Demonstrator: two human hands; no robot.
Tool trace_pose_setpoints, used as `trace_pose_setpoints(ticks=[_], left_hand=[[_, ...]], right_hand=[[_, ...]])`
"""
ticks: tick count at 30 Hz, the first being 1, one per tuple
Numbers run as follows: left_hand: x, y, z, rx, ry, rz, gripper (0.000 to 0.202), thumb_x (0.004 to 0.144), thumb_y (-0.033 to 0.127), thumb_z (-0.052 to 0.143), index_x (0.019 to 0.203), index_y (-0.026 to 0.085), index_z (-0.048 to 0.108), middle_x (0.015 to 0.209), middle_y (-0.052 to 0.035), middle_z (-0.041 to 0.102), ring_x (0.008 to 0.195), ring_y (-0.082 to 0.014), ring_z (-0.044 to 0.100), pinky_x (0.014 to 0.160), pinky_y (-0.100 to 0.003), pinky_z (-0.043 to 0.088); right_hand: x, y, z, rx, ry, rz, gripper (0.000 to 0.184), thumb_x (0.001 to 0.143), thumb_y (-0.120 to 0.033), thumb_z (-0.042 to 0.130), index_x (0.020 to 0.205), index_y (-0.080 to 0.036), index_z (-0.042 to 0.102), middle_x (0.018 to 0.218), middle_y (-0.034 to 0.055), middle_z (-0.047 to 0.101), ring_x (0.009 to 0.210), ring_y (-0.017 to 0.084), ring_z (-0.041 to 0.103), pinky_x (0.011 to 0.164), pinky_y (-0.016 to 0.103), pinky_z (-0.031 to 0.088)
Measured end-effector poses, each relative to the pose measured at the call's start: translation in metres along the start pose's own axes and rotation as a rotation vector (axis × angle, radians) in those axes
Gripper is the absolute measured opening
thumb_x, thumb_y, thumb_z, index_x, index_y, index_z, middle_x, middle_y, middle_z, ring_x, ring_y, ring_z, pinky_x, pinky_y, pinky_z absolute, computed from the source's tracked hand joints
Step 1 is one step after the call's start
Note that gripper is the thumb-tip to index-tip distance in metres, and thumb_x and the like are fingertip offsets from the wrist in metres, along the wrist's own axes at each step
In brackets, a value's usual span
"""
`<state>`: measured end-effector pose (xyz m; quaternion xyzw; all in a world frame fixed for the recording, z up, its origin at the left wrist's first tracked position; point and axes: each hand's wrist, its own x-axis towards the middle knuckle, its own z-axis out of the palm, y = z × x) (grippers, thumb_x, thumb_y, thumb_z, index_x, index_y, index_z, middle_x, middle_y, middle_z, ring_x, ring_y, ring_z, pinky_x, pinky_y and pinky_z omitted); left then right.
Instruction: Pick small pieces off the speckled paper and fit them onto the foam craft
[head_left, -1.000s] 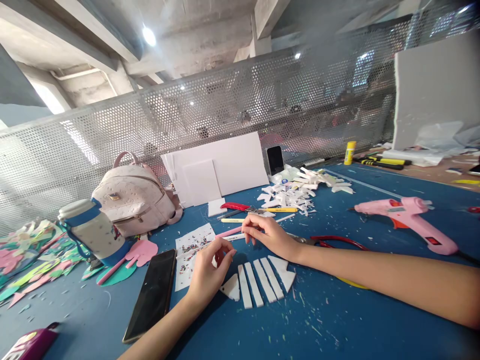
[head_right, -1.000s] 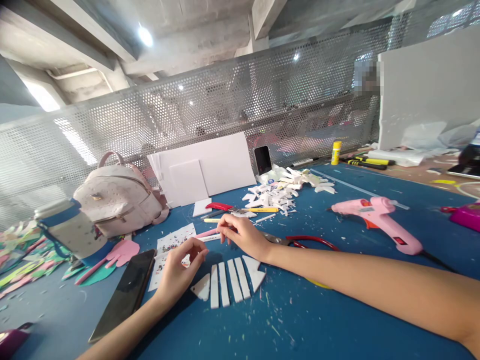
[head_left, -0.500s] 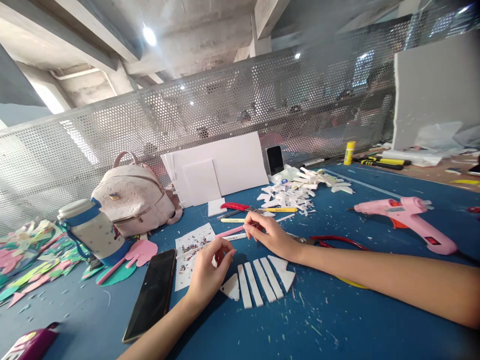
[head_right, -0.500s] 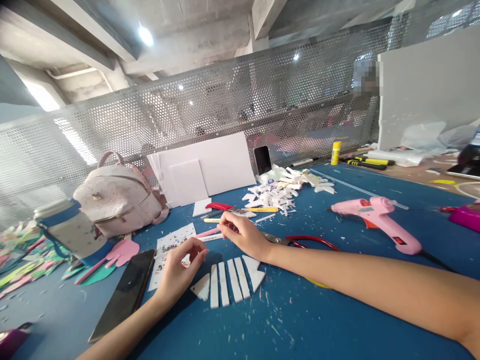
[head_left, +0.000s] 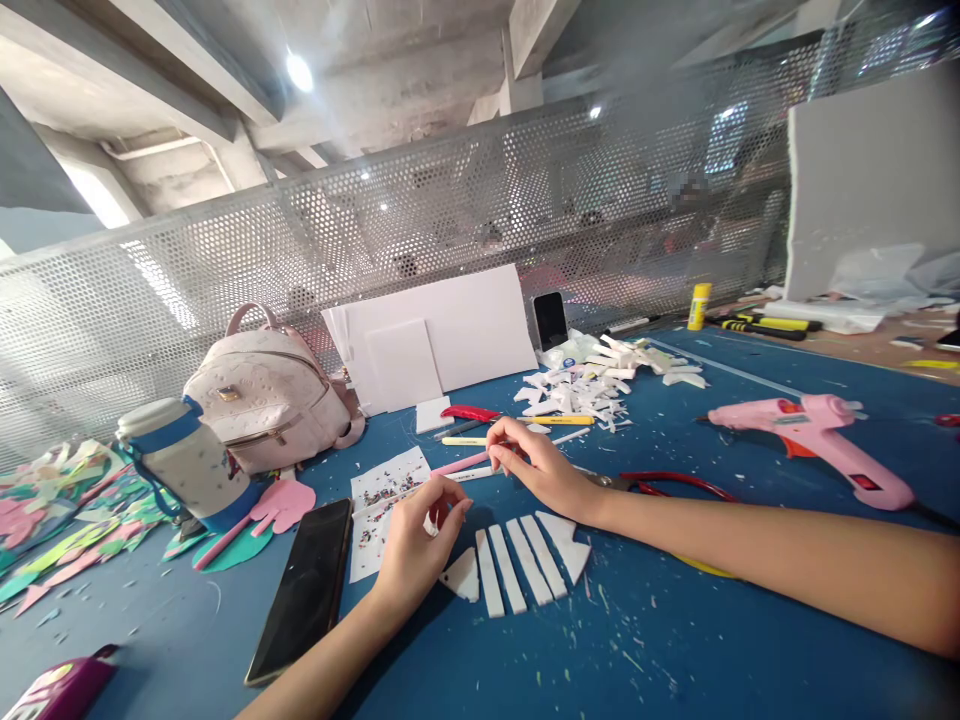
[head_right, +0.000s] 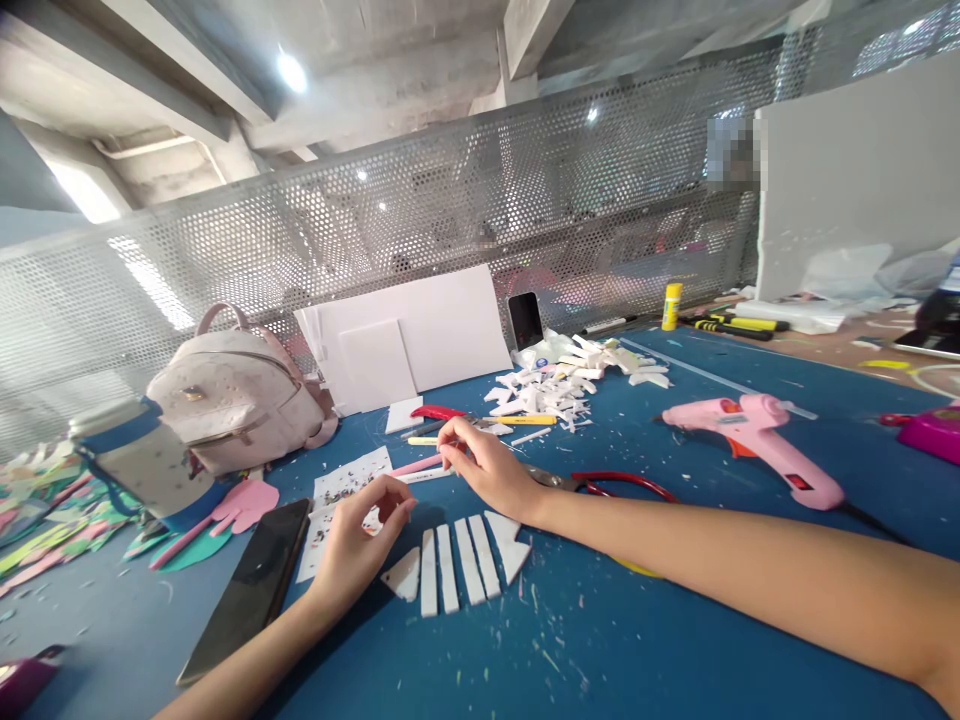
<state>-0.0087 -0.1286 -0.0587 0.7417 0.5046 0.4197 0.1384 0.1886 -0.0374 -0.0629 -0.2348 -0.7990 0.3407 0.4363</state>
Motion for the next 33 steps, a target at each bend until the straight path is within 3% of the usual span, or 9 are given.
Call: trace_pose_setpoints(ticks=[8, 12, 15, 18, 24, 33], left_hand=[[0.002, -0.002, -0.001, -0.039, 0.036, 0.128, 0.009, 0.093, 0.019, 0.052, 0.085, 0.02, 0.058, 0.094, -0.004, 0.064, 0.084, -0.0156, 0.059, 0.076, -0.026, 0.046], [0.001, 0.0, -0.002, 0.012, 0.076, 0.17, 0.009, 0.092, 0.018, 0.054, 0.084, 0.02, 0.059, 0.091, -0.0044, 0.061, 0.083, -0.0164, 0.057, 0.072, -0.026, 0.044], [0.0, 0.0, -0.003, 0.036, 0.099, 0.179, 0.009, 0.092, 0.018, 0.056, 0.083, 0.02, 0.059, 0.083, -0.0026, 0.057, 0.075, -0.0152, 0.053, 0.068, -0.026, 0.043], [-0.001, -0.001, -0.003, 0.025, 0.103, 0.2, 0.009, 0.091, 0.019, 0.058, 0.083, 0.02, 0.061, 0.083, -0.0028, 0.057, 0.076, -0.0154, 0.053, 0.068, -0.026, 0.043], [-0.001, -0.003, -0.003, 0.009, 0.076, 0.235, 0.008, 0.091, 0.018, 0.06, 0.084, 0.02, 0.063, 0.085, -0.0035, 0.06, 0.081, -0.016, 0.056, 0.071, -0.027, 0.044], [-0.001, -0.002, -0.003, -0.018, 0.073, 0.252, 0.005, 0.089, 0.02, 0.063, 0.085, 0.02, 0.066, 0.087, -0.0045, 0.063, 0.085, -0.0178, 0.06, 0.073, -0.028, 0.048]], right_hand=[[0.001, 0.001, 0.0, -0.143, 0.01, -0.118, 0.018, 0.095, -0.016, 0.047, 0.108, -0.024, 0.058, 0.107, 0.0035, 0.062, 0.1, 0.018, 0.057, 0.082, 0.031, 0.047], [-0.001, -0.006, -0.001, -0.132, -0.119, -0.161, 0.019, 0.096, -0.02, 0.05, 0.111, -0.025, 0.062, 0.112, 0.0042, 0.064, 0.105, 0.018, 0.057, 0.083, 0.031, 0.049], [-0.003, -0.009, -0.001, -0.132, -0.234, -0.234, 0.018, 0.096, -0.024, 0.056, 0.113, -0.025, 0.063, 0.118, 0.0043, 0.065, 0.112, 0.019, 0.057, 0.098, 0.038, 0.044], [-0.003, -0.007, 0.0, -0.13, -0.297, -0.288, 0.018, 0.093, -0.027, 0.061, 0.11, -0.024, 0.065, 0.114, 0.0036, 0.068, 0.115, 0.02, 0.057, 0.106, 0.042, 0.039], [-0.001, -0.004, 0.0, -0.118, -0.326, -0.306, 0.007, 0.091, -0.028, 0.065, 0.092, -0.022, 0.068, 0.097, 0.0018, 0.07, 0.109, 0.019, 0.059, 0.102, 0.039, 0.041], [0.0, -0.002, 0.002, -0.071, -0.352, -0.347, 0.012, 0.088, -0.032, 0.069, 0.092, -0.021, 0.07, 0.097, 0.0028, 0.069, 0.103, 0.018, 0.059, 0.101, 0.037, 0.041]])
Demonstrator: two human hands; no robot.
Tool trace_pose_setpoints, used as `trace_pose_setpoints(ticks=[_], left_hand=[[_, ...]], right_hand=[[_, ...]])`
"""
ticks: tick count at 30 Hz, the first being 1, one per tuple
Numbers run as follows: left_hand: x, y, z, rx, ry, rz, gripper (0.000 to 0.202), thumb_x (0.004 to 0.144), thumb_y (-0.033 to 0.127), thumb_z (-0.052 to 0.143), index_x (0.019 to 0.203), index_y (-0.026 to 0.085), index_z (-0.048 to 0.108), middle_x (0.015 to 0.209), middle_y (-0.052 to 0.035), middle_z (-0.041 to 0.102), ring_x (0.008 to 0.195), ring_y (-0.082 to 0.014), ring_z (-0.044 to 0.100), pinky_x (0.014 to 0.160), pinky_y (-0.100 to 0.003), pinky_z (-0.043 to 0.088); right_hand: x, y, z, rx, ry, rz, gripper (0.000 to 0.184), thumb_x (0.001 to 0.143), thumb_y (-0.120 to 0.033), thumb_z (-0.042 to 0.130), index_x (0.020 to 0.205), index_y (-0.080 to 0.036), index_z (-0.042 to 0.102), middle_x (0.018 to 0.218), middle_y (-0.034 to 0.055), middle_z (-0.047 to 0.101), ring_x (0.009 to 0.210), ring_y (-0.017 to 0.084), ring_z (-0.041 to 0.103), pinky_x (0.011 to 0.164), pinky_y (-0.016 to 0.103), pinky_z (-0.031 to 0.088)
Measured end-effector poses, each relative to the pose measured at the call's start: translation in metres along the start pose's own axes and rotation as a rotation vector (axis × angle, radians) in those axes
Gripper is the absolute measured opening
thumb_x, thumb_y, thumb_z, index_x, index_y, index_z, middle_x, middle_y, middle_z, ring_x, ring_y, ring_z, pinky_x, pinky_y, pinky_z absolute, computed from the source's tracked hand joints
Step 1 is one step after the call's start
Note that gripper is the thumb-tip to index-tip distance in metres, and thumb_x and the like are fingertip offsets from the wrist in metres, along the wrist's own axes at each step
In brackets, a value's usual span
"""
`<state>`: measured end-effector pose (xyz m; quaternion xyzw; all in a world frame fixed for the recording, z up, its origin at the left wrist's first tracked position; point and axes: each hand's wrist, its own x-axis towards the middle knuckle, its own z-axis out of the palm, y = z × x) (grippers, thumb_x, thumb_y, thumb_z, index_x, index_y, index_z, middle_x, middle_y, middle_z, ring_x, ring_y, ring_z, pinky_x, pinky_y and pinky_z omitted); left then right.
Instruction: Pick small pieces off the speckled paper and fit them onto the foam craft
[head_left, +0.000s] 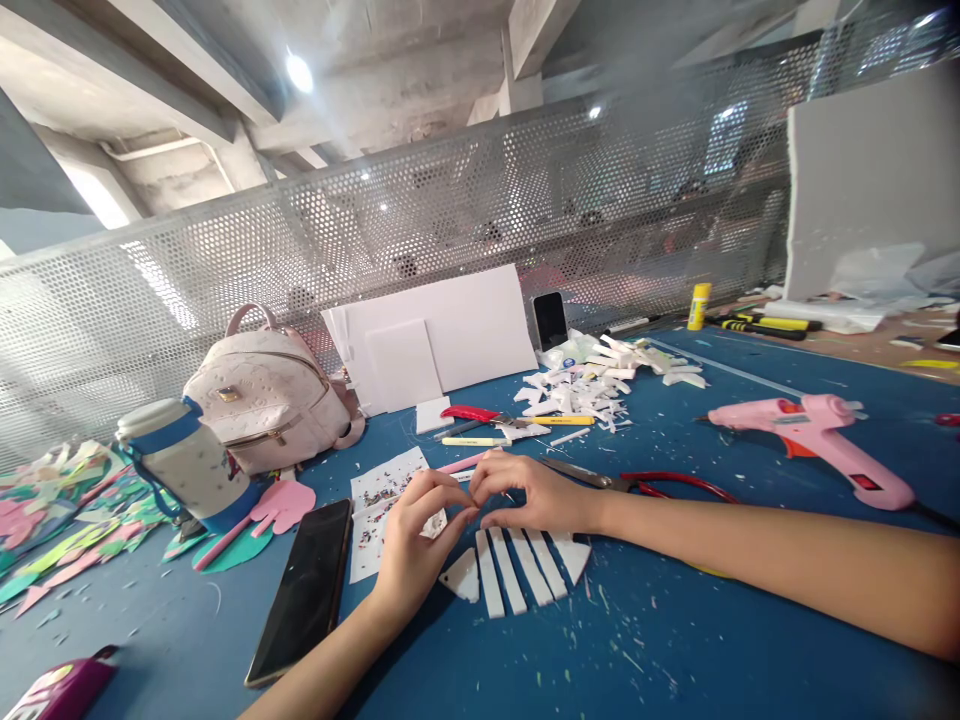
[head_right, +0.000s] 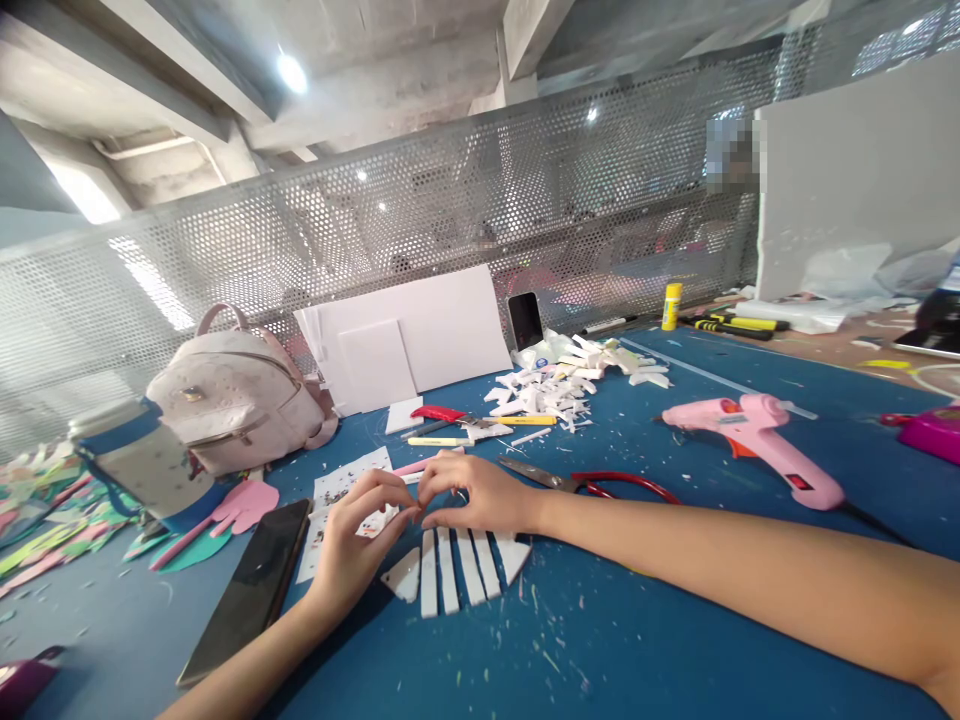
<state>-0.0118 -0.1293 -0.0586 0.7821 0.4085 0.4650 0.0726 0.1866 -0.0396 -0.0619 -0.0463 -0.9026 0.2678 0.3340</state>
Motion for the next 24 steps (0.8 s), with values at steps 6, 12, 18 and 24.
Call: trace_pose_setpoints(ticks=[6, 12, 18, 24], left_hand=[[0.001, 0.006, 0.0, -0.021, -0.002, -0.024, 0.009, 0.09, 0.022, 0.062, 0.083, 0.02, 0.066, 0.085, -0.0044, 0.065, 0.083, -0.0177, 0.06, 0.074, -0.03, 0.049], [0.002, 0.016, 0.001, -0.058, -0.05, 0.002, 0.006, 0.089, 0.021, 0.063, 0.084, 0.021, 0.066, 0.086, -0.0041, 0.068, 0.085, -0.0182, 0.063, 0.079, -0.031, 0.049], [-0.004, 0.023, 0.0, -0.164, -0.12, -0.09, 0.01, 0.096, 0.021, 0.053, 0.088, 0.02, 0.06, 0.094, -0.0064, 0.071, 0.087, -0.0178, 0.066, 0.08, -0.031, 0.05], [-0.009, 0.027, 0.002, -0.199, -0.149, -0.105, 0.013, 0.097, 0.023, 0.05, 0.087, 0.02, 0.059, 0.081, -0.0037, 0.07, 0.075, -0.0153, 0.065, 0.072, -0.027, 0.05]], right_hand=[[0.0, -0.002, -0.001, 0.035, 0.005, 0.035, 0.013, 0.087, -0.035, 0.069, 0.085, -0.022, 0.072, 0.092, 0.0019, 0.068, 0.095, 0.017, 0.06, 0.097, 0.037, 0.043], [0.0, -0.002, 0.0, 0.033, 0.007, 0.038, 0.013, 0.089, -0.031, 0.067, 0.08, -0.021, 0.07, 0.092, 0.0018, 0.069, 0.093, 0.017, 0.06, 0.097, 0.038, 0.043], [0.001, -0.004, -0.002, 0.008, 0.095, 0.156, 0.014, 0.091, -0.033, 0.065, 0.084, -0.022, 0.07, 0.088, 0.0014, 0.068, 0.091, 0.018, 0.06, 0.093, 0.037, 0.044], [0.002, 0.001, -0.005, -0.082, 0.27, 0.281, 0.011, 0.093, -0.026, 0.059, 0.088, -0.021, 0.067, 0.093, 0.0033, 0.065, 0.091, 0.018, 0.056, 0.071, 0.028, 0.044]])
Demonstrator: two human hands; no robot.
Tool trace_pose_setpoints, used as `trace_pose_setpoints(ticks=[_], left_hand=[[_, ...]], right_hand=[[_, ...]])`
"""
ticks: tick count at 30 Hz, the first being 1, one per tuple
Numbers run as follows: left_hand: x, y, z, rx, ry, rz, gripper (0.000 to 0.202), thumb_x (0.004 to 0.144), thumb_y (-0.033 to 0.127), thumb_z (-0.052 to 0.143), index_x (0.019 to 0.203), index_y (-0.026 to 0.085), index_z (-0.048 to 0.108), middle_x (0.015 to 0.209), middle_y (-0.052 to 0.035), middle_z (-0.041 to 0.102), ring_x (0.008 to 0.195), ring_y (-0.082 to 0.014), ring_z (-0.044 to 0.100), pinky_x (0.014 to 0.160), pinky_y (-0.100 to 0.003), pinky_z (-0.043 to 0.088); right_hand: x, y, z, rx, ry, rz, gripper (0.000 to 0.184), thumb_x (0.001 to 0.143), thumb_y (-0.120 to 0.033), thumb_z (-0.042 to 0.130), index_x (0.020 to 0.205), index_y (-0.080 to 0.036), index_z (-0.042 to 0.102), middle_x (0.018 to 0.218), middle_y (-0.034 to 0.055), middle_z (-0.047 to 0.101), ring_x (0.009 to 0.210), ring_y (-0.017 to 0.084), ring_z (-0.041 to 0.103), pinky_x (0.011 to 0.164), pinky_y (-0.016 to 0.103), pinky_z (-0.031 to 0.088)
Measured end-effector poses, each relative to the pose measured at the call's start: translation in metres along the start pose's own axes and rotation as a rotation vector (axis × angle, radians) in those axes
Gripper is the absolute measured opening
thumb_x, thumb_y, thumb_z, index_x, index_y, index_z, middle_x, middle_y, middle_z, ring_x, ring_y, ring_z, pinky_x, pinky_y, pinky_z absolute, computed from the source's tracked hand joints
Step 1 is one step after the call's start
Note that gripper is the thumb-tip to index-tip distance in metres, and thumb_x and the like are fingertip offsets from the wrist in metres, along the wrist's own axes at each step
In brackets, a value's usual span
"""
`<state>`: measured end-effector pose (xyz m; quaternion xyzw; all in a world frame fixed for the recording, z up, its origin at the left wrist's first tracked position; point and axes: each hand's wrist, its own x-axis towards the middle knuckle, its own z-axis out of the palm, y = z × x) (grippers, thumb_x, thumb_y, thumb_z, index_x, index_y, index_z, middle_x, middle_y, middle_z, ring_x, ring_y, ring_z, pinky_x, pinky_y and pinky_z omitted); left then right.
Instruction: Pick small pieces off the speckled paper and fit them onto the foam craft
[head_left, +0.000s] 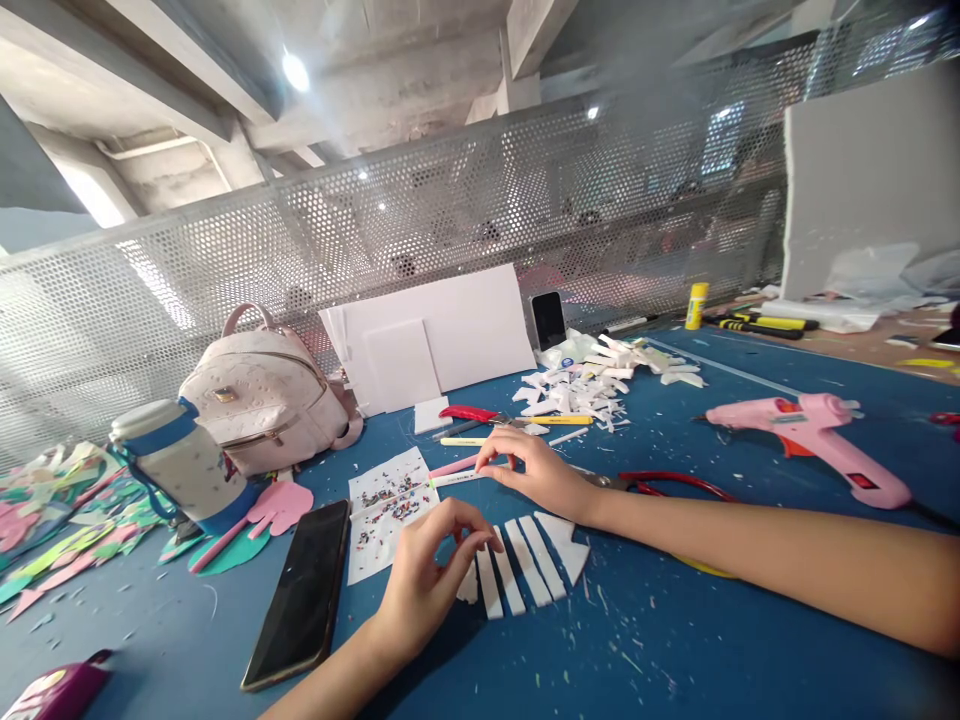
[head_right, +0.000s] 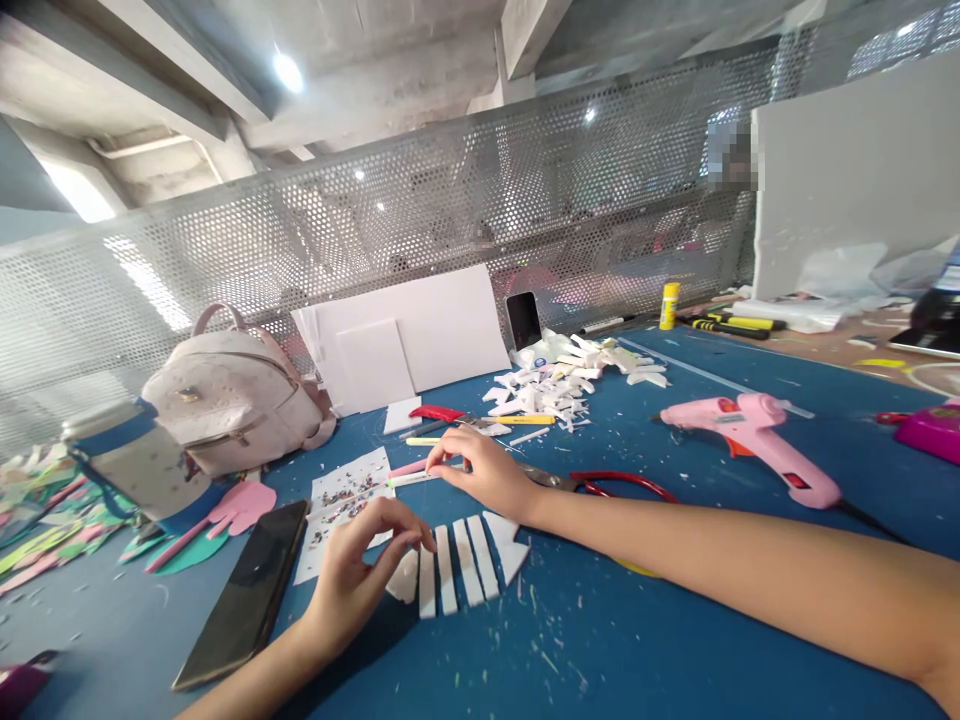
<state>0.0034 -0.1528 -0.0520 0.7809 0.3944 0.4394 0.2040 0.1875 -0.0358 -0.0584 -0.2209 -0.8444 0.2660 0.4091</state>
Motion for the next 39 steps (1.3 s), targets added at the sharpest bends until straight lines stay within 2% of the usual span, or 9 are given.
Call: trace_pose_setpoints(ticks=[5, 9, 15, 19, 22, 28, 33, 39], left_hand=[[0.001, -0.002, -0.001, 0.005, 0.012, -0.02, 0.016, 0.098, 0.024, 0.049, 0.086, 0.02, 0.058, 0.076, -0.0026, 0.068, 0.071, -0.0145, 0.064, 0.069, -0.026, 0.049], [0.003, -0.003, -0.002, 0.019, 0.044, -0.037, 0.017, 0.097, 0.025, 0.049, 0.085, 0.019, 0.058, 0.076, -0.0029, 0.068, 0.071, -0.0145, 0.064, 0.07, -0.026, 0.049], [0.008, -0.009, -0.003, 0.075, 0.068, -0.092, 0.016, 0.097, 0.024, 0.049, 0.086, 0.019, 0.059, 0.083, -0.0026, 0.069, 0.078, -0.0147, 0.064, 0.071, -0.025, 0.047], [0.008, -0.013, -0.003, 0.061, 0.062, -0.116, 0.015, 0.096, 0.026, 0.05, 0.088, 0.019, 0.06, 0.085, -0.0026, 0.069, 0.08, -0.0151, 0.064, 0.074, -0.026, 0.047], [0.008, -0.014, -0.003, 0.058, 0.058, -0.117, 0.015, 0.096, 0.027, 0.051, 0.087, 0.019, 0.06, 0.085, -0.003, 0.069, 0.08, -0.016, 0.064, 0.074, -0.027, 0.048], [0.009, -0.015, -0.002, 0.044, 0.065, -0.11, 0.013, 0.095, 0.025, 0.051, 0.087, 0.019, 0.06, 0.086, -0.0024, 0.068, 0.081, -0.0156, 0.064, 0.075, -0.026, 0.048], [0.01, -0.014, -0.002, 0.018, 0.067, -0.102, 0.013, 0.095, 0.024, 0.052, 0.086, 0.019, 0.06, 0.087, -0.0026, 0.068, 0.083, -0.0153, 0.064, 0.076, -0.026, 0.048], [0.01, -0.017, -0.003, 0.022, 0.077, -0.074, 0.012, 0.095, 0.023, 0.052, 0.086, 0.019, 0.059, 0.09, -0.004, 0.068, 0.085, -0.016, 0.064, 0.076, -0.027, 0.049]], right_hand=[[0.0, 0.012, 0.003, -0.038, 0.13, 0.033, 0.014, 0.098, -0.02, 0.047, 0.093, -0.021, 0.06, 0.094, 0.0032, 0.063, 0.092, 0.018, 0.055, 0.08, 0.03, 0.044], [0.0, 0.015, 0.004, -0.051, 0.157, 0.058, 0.015, 0.098, -0.018, 0.043, 0.094, -0.021, 0.058, 0.093, 0.0031, 0.062, 0.09, 0.018, 0.056, 0.083, 0.032, 0.043], [-0.001, 0.001, 0.0, -0.1, 0.099, -0.01, 0.017, 0.096, -0.016, 0.046, 0.094, -0.022, 0.062, 0.098, 0.0032, 0.064, 0.098, 0.02, 0.055, 0.093, 0.037, 0.041], [-0.004, -0.009, -0.001, -0.007, -0.077, -0.122, 0.019, 0.097, -0.019, 0.047, 0.108, -0.024, 0.062, 0.109, 0.004, 0.065, 0.107, 0.02, 0.055, 0.095, 0.036, 0.043], [-0.006, -0.01, -0.001, 0.003, -0.156, -0.187, 0.016, 0.096, -0.019, 0.052, 0.105, -0.024, 0.064, 0.105, 0.0025, 0.067, 0.103, 0.019, 0.058, 0.098, 0.038, 0.042], [-0.006, -0.005, 0.001, -0.011, -0.155, -0.142, 0.005, 0.093, -0.025, 0.062, 0.095, -0.024, 0.066, 0.095, 0.001, 0.067, 0.092, 0.018, 0.06, 0.089, 0.036, 0.046], [-0.005, -0.004, 0.001, -0.042, -0.149, -0.165, 0.006, 0.092, -0.026, 0.064, 0.087, -0.023, 0.065, 0.088, 0.0, 0.064, 0.089, 0.017, 0.058, 0.09, 0.035, 0.045], [-0.006, -0.006, 0.0, -0.073, -0.08, -0.175, 0.005, 0.093, -0.026, 0.062, 0.09, -0.022, 0.064, 0.103, 0.0038, 0.059, 0.103, 0.019, 0.055, 0.092, 0.035, 0.044]])
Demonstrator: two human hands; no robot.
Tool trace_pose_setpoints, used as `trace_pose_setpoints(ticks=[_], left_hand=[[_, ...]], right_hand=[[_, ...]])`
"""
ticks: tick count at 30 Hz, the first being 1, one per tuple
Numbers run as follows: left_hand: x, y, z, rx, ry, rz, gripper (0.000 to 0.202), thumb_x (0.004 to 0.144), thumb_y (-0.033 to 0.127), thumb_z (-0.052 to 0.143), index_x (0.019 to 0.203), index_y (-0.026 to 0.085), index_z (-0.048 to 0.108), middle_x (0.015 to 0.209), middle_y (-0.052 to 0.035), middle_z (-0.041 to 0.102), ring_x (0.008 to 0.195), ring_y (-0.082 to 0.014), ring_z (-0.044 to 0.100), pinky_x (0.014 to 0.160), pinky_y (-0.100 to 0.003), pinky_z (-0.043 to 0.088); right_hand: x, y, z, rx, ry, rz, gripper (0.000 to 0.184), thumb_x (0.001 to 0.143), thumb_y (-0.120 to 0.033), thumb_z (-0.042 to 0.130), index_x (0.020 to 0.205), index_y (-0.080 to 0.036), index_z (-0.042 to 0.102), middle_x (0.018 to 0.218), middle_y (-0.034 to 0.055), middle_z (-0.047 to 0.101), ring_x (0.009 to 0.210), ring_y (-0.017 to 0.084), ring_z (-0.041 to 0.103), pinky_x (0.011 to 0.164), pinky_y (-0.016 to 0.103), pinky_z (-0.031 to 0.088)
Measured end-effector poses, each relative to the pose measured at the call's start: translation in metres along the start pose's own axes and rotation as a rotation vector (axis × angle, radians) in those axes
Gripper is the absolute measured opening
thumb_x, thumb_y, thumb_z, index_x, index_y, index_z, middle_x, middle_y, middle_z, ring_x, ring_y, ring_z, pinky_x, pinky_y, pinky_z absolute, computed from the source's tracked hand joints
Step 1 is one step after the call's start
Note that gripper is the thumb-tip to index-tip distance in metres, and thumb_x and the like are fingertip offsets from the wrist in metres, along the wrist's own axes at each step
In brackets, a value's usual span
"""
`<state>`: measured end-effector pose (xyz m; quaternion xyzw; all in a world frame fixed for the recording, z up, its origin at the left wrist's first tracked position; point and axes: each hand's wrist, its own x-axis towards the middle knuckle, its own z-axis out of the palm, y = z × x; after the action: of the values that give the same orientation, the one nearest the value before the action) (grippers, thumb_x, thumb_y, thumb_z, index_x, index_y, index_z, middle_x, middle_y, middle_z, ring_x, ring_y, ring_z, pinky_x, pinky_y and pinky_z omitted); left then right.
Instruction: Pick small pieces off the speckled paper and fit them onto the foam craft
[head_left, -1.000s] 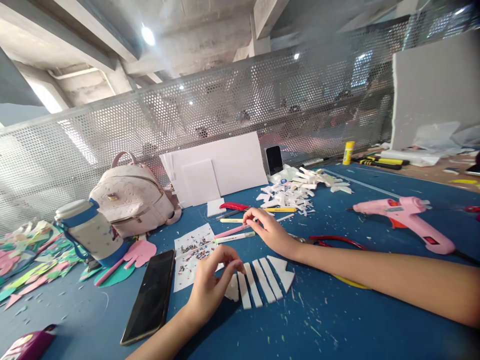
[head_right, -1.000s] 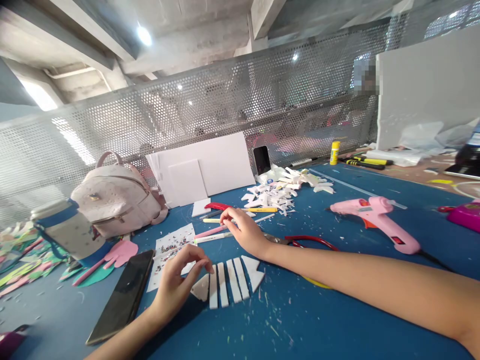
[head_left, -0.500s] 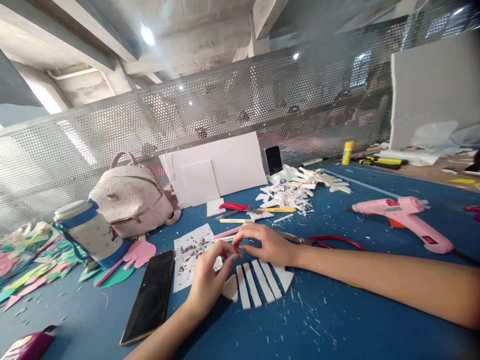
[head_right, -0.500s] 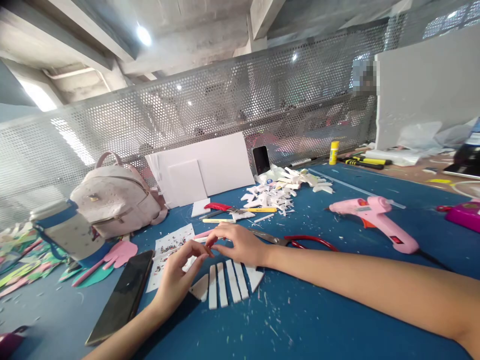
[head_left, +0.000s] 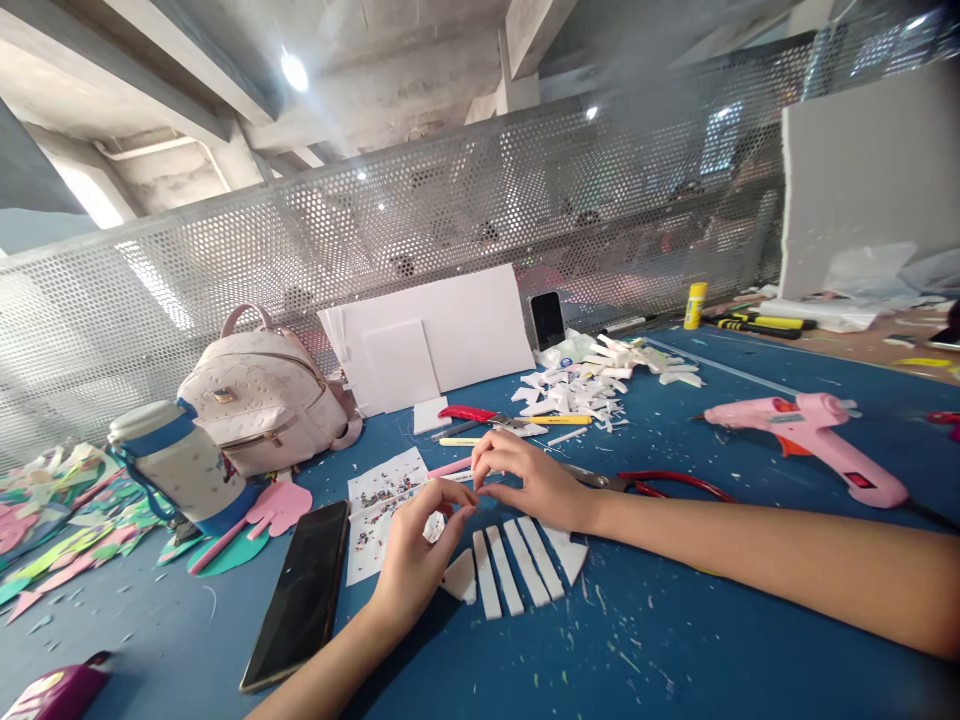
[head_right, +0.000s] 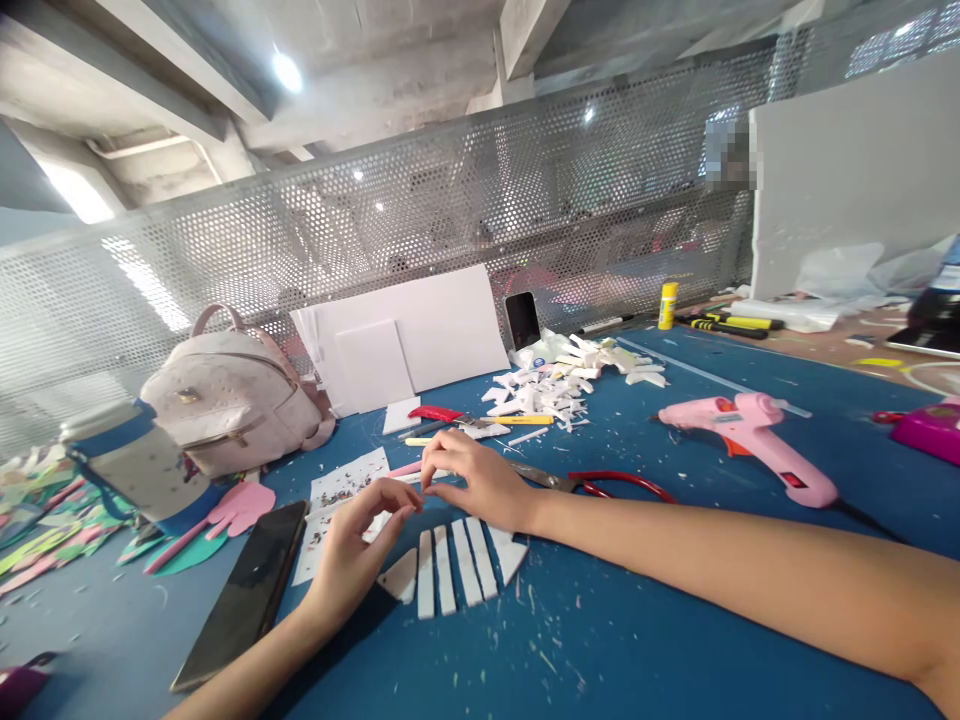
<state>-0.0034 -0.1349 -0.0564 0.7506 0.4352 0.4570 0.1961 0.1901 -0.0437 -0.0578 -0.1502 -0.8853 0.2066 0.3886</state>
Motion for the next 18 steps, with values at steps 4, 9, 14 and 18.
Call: trace_pose_setpoints(ticks=[4, 9, 14, 18], left_hand=[[0.004, -0.005, -0.007, 0.075, 0.053, 0.039, 0.01, 0.094, 0.021, 0.053, 0.086, 0.019, 0.06, 0.097, -0.0062, 0.067, 0.093, -0.0177, 0.063, 0.076, -0.027, 0.049], [0.014, -0.013, -0.037, 0.236, 0.109, 0.052, 0.015, 0.093, 0.028, 0.054, 0.084, 0.018, 0.061, 0.089, -0.0047, 0.068, 0.08, -0.016, 0.062, 0.07, -0.025, 0.047], [0.026, -0.04, -0.082, 0.453, 0.194, -0.159, 0.021, 0.089, 0.039, 0.055, 0.084, 0.02, 0.062, 0.079, -0.0013, 0.07, 0.073, -0.0169, 0.063, 0.071, -0.026, 0.046], [0.028, -0.069, -0.104, 0.587, 0.08, -0.296, 0.024, 0.085, 0.04, 0.053, 0.08, 0.02, 0.066, 0.075, -0.0021, 0.071, 0.069, -0.0193, 0.063, 0.067, -0.028, 0.045]], right_hand=[[0.001, -0.002, -0.001, 0.02, 0.015, 0.008, 0.006, 0.094, -0.025, 0.06, 0.09, -0.022, 0.062, 0.1, 0.0026, 0.062, 0.101, 0.019, 0.054, 0.092, 0.035, 0.043], [0.001, -0.002, -0.001, 0.01, -0.025, 0.095, 0.008, 0.095, -0.022, 0.058, 0.088, -0.021, 0.062, 0.087, 0.0014, 0.063, 0.086, 0.017, 0.054, 0.078, 0.031, 0.043], [0.001, -0.001, -0.001, 0.034, -0.005, 0.126, 0.008, 0.094, -0.021, 0.06, 0.087, -0.02, 0.064, 0.088, 0.0018, 0.064, 0.086, 0.017, 0.055, 0.076, 0.03, 0.043], [0.001, 0.0, 0.0, 0.054, -0.002, 0.13, 0.008, 0.093, -0.019, 0.06, 0.085, -0.021, 0.063, 0.086, 0.001, 0.065, 0.086, 0.016, 0.055, 0.075, 0.03, 0.043]])
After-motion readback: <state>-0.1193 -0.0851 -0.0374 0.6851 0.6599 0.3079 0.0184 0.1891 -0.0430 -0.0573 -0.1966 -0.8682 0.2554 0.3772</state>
